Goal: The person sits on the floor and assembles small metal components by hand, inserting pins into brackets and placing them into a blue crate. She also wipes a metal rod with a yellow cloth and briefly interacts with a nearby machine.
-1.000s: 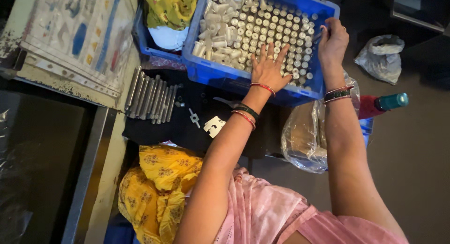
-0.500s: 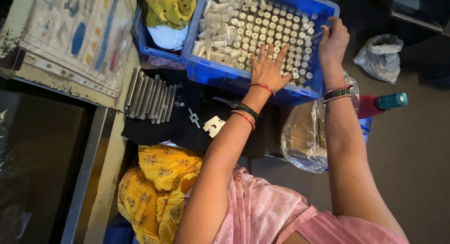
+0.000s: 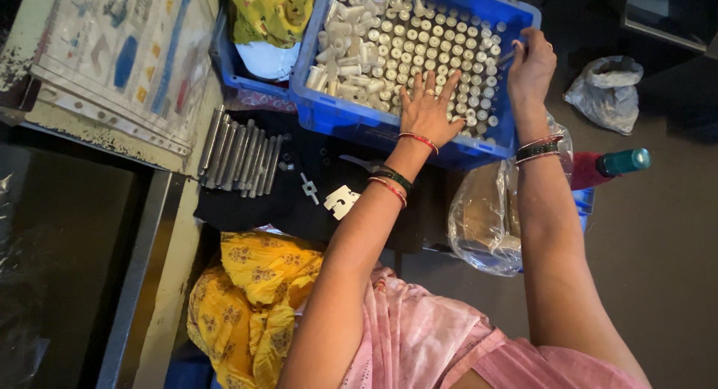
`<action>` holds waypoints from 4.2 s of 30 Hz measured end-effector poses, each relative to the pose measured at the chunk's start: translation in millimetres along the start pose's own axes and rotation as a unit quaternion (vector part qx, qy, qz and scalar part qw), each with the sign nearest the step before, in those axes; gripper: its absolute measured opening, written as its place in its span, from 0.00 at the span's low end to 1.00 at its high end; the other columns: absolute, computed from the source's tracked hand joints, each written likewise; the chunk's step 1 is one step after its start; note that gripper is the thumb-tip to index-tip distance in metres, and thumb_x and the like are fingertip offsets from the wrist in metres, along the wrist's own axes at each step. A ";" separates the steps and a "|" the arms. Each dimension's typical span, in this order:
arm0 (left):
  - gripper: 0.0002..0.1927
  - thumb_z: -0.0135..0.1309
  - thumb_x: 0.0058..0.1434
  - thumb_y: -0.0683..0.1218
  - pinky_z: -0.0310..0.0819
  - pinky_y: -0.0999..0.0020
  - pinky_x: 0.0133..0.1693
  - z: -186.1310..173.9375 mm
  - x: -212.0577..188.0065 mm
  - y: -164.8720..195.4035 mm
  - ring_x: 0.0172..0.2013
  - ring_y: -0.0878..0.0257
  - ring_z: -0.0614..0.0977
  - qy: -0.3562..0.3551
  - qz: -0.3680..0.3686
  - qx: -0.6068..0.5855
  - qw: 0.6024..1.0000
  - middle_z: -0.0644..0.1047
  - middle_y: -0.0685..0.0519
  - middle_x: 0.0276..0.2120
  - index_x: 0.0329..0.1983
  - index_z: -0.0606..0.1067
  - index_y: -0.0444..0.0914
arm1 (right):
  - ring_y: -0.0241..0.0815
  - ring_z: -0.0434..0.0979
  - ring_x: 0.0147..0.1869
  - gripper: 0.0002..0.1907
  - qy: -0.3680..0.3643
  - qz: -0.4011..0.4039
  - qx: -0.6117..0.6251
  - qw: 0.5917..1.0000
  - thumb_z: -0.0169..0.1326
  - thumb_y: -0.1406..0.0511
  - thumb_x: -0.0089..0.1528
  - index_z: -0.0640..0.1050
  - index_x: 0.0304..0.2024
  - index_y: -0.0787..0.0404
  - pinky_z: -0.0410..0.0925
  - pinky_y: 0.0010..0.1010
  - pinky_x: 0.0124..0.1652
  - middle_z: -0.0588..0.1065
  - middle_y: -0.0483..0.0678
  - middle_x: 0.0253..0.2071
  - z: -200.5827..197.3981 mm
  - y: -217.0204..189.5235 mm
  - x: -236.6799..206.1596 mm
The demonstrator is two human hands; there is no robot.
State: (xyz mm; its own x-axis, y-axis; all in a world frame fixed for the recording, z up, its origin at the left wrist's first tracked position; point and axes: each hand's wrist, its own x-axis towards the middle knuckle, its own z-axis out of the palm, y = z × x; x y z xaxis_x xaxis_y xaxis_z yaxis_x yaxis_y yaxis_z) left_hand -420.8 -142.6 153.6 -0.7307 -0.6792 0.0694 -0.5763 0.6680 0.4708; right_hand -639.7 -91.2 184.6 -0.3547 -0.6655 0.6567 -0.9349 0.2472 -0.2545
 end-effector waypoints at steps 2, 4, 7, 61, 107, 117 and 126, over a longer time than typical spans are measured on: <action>0.54 0.59 0.54 0.68 0.45 0.30 0.67 0.1 -0.5 -0.2 0.73 0.38 0.51 0.001 0.002 -0.002 1.000 0.54 0.38 0.74 0.77 0.43 0.59 | 0.56 0.80 0.43 0.09 -0.011 0.017 -0.006 1.000 0.60 0.73 0.68 0.76 0.50 0.67 0.71 0.42 0.44 0.79 0.58 0.41 0.4 -0.2 0.3; 0.54 0.59 0.54 0.68 0.44 0.30 0.67 0.0 -1.0 -0.3 0.73 0.38 0.51 0.003 0.002 -0.002 1.000 0.54 0.38 0.73 0.77 0.42 0.58 | 0.53 0.81 0.42 0.09 -0.027 0.042 -0.014 0.999 0.59 0.72 0.68 0.76 0.50 0.67 0.71 0.41 0.43 0.79 0.57 0.40 1.1 -0.2 0.6; 0.54 0.59 0.55 0.68 0.44 0.31 0.68 -0.1 -0.8 -0.4 0.73 0.37 0.51 0.003 0.000 -0.001 1.000 0.55 0.37 0.73 0.77 0.42 0.58 | 0.54 0.80 0.43 0.10 -0.007 0.020 -0.034 0.999 0.61 0.72 0.67 0.77 0.50 0.67 0.71 0.42 0.43 0.79 0.58 0.41 2.2 0.1 0.3; 0.54 0.61 0.53 0.67 0.45 0.30 0.67 6.7 -2.7 -4.8 0.72 0.36 0.54 0.024 0.002 -0.018 1.000 0.59 0.38 0.71 0.76 0.45 0.58 | 0.55 0.71 0.48 0.04 -0.014 -0.063 -0.117 0.991 0.60 0.72 0.54 0.76 0.28 0.63 0.70 0.43 0.46 0.74 0.53 0.39 3.4 -0.4 0.7; 0.26 0.54 0.66 0.54 0.52 0.45 0.69 -56.4 -13.2 -122.3 0.69 0.40 0.62 0.230 0.009 -0.039 0.972 0.63 0.40 0.69 0.64 0.70 0.37 | 0.44 0.84 0.42 0.09 -0.390 0.100 0.198 0.894 0.59 0.66 0.64 0.80 0.46 0.62 0.76 0.32 0.41 0.81 0.50 0.41 -4.4 -142.6 -6.3; 0.21 0.61 0.61 0.48 0.54 0.45 0.68 -57.6 -14.0 -120.8 0.69 0.42 0.63 0.221 0.028 -0.059 0.973 0.67 0.41 0.67 0.57 0.74 0.40 | 0.55 0.82 0.42 0.08 -0.287 -0.055 -0.021 0.956 0.59 0.73 0.55 0.84 0.36 0.62 0.73 0.42 0.46 0.80 0.55 0.36 -73.9 -22.2 -20.8; 0.21 0.62 0.61 0.48 0.53 0.46 0.69 -57.6 -15.5 -118.5 0.69 0.43 0.64 0.229 0.024 -0.052 0.972 0.69 0.43 0.65 0.57 0.75 0.42 | 0.59 0.80 0.38 0.04 -0.264 -0.122 -0.169 0.941 0.60 0.69 0.59 0.81 0.28 0.63 0.73 0.45 0.41 0.77 0.58 0.30 -46.6 -17.1 -32.6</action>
State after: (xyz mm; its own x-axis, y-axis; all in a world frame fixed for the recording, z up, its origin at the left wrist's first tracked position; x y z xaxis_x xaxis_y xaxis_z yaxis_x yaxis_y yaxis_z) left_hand -320.0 -228.8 147.4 -0.5027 -0.7280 0.4661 -0.4882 0.6841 0.5419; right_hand -612.5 -40.9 200.7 -0.1591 -0.9672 0.1982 -0.9685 0.1918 0.1585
